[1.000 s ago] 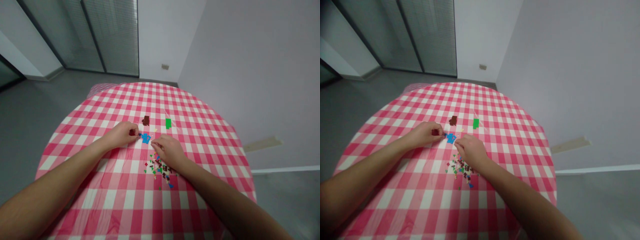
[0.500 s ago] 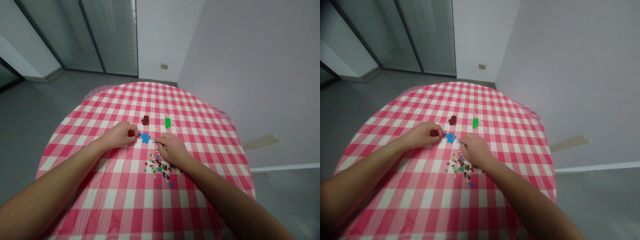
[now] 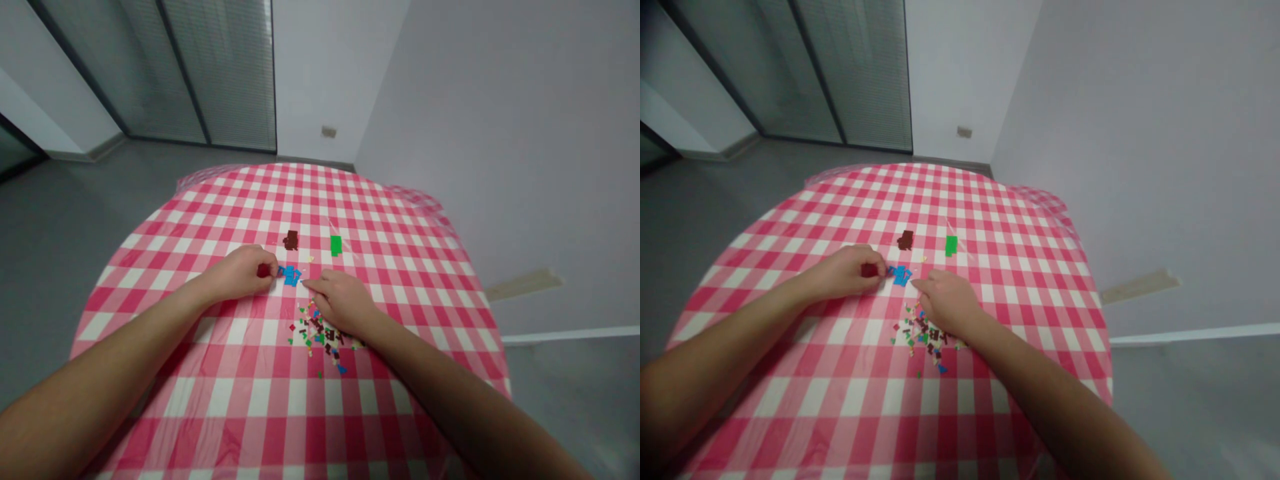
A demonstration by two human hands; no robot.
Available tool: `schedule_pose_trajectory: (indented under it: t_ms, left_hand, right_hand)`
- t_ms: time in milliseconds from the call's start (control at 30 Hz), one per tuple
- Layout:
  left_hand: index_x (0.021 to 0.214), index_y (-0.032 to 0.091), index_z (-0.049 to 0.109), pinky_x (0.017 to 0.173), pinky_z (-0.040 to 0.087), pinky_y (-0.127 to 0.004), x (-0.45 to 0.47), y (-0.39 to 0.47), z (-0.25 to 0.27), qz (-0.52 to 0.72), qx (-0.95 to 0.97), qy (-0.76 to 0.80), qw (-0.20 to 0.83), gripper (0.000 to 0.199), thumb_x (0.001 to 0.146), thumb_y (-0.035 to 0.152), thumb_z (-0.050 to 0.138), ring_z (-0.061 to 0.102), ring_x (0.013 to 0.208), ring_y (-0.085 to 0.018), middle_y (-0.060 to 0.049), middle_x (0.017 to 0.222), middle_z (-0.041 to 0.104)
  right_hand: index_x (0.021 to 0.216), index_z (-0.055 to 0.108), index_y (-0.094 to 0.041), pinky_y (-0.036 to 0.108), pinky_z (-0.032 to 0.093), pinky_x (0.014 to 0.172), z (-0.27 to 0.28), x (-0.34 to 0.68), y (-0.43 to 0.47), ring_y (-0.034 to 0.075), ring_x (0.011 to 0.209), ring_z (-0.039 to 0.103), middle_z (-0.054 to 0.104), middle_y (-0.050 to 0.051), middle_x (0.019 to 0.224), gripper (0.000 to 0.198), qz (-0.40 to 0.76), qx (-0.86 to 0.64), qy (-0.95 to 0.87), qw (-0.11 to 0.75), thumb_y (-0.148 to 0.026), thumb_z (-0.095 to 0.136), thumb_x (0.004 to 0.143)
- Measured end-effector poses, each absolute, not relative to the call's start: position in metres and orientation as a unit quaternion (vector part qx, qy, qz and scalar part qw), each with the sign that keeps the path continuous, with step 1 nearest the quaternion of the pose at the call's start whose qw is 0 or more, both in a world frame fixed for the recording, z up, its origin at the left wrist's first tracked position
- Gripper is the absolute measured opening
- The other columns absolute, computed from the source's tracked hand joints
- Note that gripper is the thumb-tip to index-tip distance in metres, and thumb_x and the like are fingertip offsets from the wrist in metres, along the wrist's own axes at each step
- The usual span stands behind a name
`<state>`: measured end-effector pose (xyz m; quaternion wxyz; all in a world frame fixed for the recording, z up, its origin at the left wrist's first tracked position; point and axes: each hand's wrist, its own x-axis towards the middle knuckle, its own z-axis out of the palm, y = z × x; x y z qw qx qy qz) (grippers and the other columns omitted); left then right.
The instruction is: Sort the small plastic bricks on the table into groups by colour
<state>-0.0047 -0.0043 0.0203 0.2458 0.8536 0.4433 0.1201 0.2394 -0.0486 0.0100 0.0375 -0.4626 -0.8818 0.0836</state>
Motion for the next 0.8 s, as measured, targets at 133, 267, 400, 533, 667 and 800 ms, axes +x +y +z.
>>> schedule_pose_trajectory:
  t_ms: [133, 267, 400, 533, 667, 800]
  left_hand:
    - [0.075, 0.018, 0.069, 0.071, 0.043, -0.028, 0.0, -0.009, 0.024, 0.117, 0.876, 0.387, 0.263, 0.013, 0.076, 0.011, 0.058, 0.062, 0.076, -0.017, -0.002, 0.08, 0.072]
    - [0.078, 0.019, 0.071, 0.074, 0.045, -0.027, 0.004, -0.016, 0.025, 0.11, 0.897, 0.316, 0.289, 0.015, 0.081, 0.011, 0.059, 0.062, 0.077, -0.016, -0.002, 0.079, 0.072]
    - [0.09, 0.02, 0.074, 0.078, 0.047, -0.027, 0.009, -0.023, 0.025, 0.11, 0.907, 0.276, 0.299, 0.018, 0.085, 0.01, 0.061, 0.066, 0.083, -0.016, -0.002, 0.088, 0.075]
    - [0.101, 0.02, 0.075, 0.081, 0.05, -0.029, 0.017, -0.03, 0.023, 0.101, 0.916, 0.27, 0.278, 0.021, 0.087, 0.009, 0.063, 0.068, 0.088, -0.018, -0.004, 0.096, 0.077]
    - [0.104, 0.019, 0.075, 0.084, 0.051, -0.033, 0.024, -0.034, 0.017, 0.098, 0.924, 0.264, 0.26, 0.019, 0.09, 0.012, 0.065, 0.069, 0.091, -0.02, -0.006, 0.099, 0.077]
    - [0.099, 0.019, 0.076, 0.083, 0.052, -0.033, 0.027, -0.035, 0.012, 0.109, 0.925, 0.26, 0.254, 0.016, 0.091, 0.012, 0.063, 0.069, 0.089, -0.019, -0.005, 0.095, 0.077]
  right_hand:
    - [0.123, 0.07, -0.023, 0.03, 0.041, 0.067, 0.01, 0.237, -0.05, 0.02, 0.085, 0.061, 0.068, 0.007, 0.091, 0.038, 0.084, -0.463, -0.881, 0.046, -0.018, 0.046, 0.094]
    - [0.125, 0.069, -0.022, 0.031, 0.044, 0.068, 0.009, 0.238, -0.049, 0.021, 0.084, 0.062, 0.069, 0.008, 0.091, 0.038, 0.087, -0.457, -0.884, 0.057, -0.019, 0.046, 0.095]
    - [0.122, 0.071, -0.018, 0.033, 0.05, 0.078, 0.015, 0.257, -0.039, 0.022, 0.092, 0.064, 0.071, 0.011, 0.099, 0.036, 0.101, -0.484, -0.855, 0.154, -0.021, 0.045, 0.098]
    - [0.102, 0.077, -0.017, 0.034, 0.053, 0.082, 0.027, 0.288, -0.025, 0.021, 0.091, 0.069, 0.076, 0.009, 0.099, 0.025, 0.162, -0.514, -0.82, 0.194, -0.02, 0.055, 0.092]
    - [0.1, 0.077, -0.02, 0.033, 0.055, 0.08, 0.029, 0.301, -0.022, 0.02, 0.09, 0.071, 0.078, 0.007, 0.101, 0.026, 0.221, -0.495, -0.828, 0.145, -0.013, 0.056, 0.088]
    - [0.108, 0.075, -0.019, 0.036, 0.054, 0.089, 0.022, 0.289, -0.029, 0.021, 0.1, 0.069, 0.076, 0.009, 0.109, 0.03, 0.24, -0.435, -0.86, 0.119, -0.009, 0.055, 0.087]
